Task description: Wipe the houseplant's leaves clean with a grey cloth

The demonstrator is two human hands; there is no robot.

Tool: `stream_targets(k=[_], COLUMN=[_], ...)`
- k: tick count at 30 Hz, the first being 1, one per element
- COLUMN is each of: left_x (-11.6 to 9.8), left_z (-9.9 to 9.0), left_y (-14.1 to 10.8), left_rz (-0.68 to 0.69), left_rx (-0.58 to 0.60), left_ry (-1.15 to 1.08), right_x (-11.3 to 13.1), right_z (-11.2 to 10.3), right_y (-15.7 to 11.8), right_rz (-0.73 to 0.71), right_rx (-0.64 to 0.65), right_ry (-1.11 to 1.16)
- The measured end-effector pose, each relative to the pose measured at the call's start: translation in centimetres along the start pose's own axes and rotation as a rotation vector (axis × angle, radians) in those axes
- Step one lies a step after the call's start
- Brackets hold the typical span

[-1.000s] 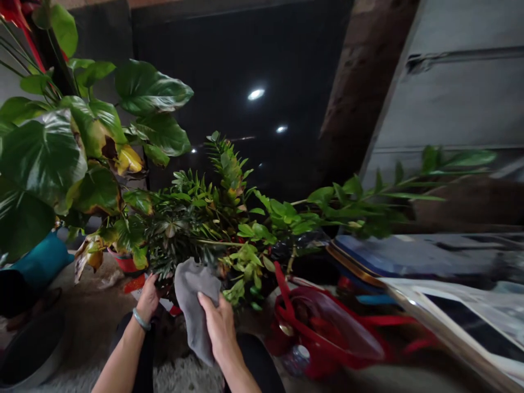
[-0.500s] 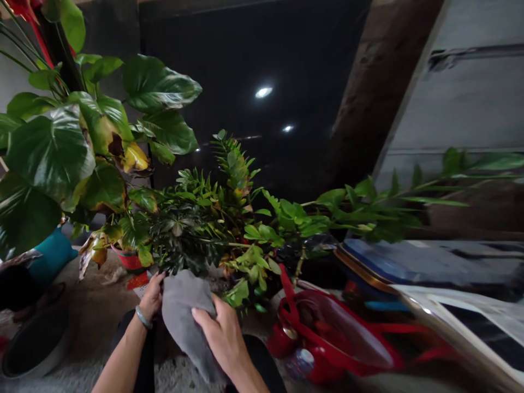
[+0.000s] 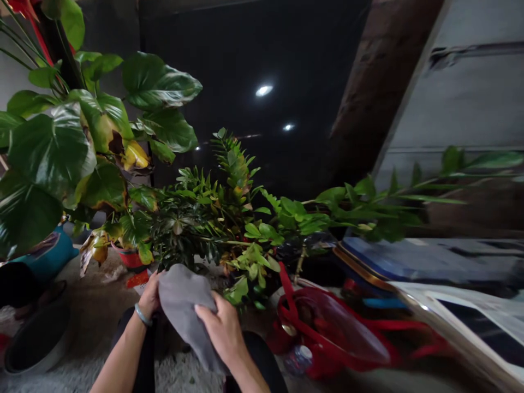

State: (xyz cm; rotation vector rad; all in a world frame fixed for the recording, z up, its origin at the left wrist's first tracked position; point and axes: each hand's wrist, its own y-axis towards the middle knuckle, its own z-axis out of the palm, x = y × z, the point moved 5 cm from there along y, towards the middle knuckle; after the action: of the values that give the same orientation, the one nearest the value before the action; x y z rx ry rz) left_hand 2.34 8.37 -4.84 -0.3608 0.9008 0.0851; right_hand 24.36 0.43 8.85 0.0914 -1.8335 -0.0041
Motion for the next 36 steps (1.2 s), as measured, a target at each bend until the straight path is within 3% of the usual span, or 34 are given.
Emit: stream_targets(k=[3, 5, 6, 9, 12, 15, 17, 20, 22, 27, 29, 33, 36], left_x=[-0.2, -0.2, -0.2, -0.4, -1.4, -2.1, -1.8, -0.7, -0.3, -1.7, -2.6, -3.7, -3.4], left_z=[-0.1, 0.0, 0.3, 1.3, 1.2, -0.9, -2.3, -2.9, -2.6, -1.5, -0.8, 1.2, 1.5], left_y=[0.3, 0.0, -0.2, -0.6, -0.4, 0.3, 0.7, 1.6, 2.4, 3.9, 4.0, 3.1, 1.7], left_rz=[0.029, 0.035, 0.036, 0.032, 0.062, 0.086, 0.033, -0.053, -0.067, -0.036, 0.011, 0.192, 0.239], left_rx=[-0.029, -0.046, -0.042, 0.02, -0.011, -0.267, -0.447, -0.539, -0.523, -0.452, -0.372, -0.134, -0.088], left_ry=[0.025, 0.035, 0.036, 0.001, -0.101, -0.127, -0.097, -0.078, -0.089, -0.164, -0.194, -0.254, -0.202], right_x=[1.9, 2.7, 2.5, -0.3, -4.2, -6.2, -6.1, -4.5, -3.5, -3.1, -2.1, 3.0, 5.5], right_z=[-3.4, -3.8, -3.3, 0.1, 2.0, 1.2, -0.1, -1.8, -2.2, -2.0, -2.8, -3.1, -0.4], right_y=[1.7, 3.6, 4.5, 5.3, 2.5, -0.4, -1.1, -0.2, 0.5, -0.2, -0.4, 2.0, 4.3], right_rz=[-0.033, -0.059, -0.057, 0.017, 0.096, 0.157, 0.181, 0.17, 0.145, 0.205, 0.193, -0.053, -0.215], right_rx=[-0.265, -0.408, -0.42, -0.247, -0.119, -0.088, -0.097, -0.202, -0.238, -0.085, -0.09, -0.194, -0.128], right_ry=[0.091, 0.09, 0.081, 0.074, 0.095, 0.108, 0.126, 0.147, 0.14, 0.127, 0.174, 0.248, 0.195])
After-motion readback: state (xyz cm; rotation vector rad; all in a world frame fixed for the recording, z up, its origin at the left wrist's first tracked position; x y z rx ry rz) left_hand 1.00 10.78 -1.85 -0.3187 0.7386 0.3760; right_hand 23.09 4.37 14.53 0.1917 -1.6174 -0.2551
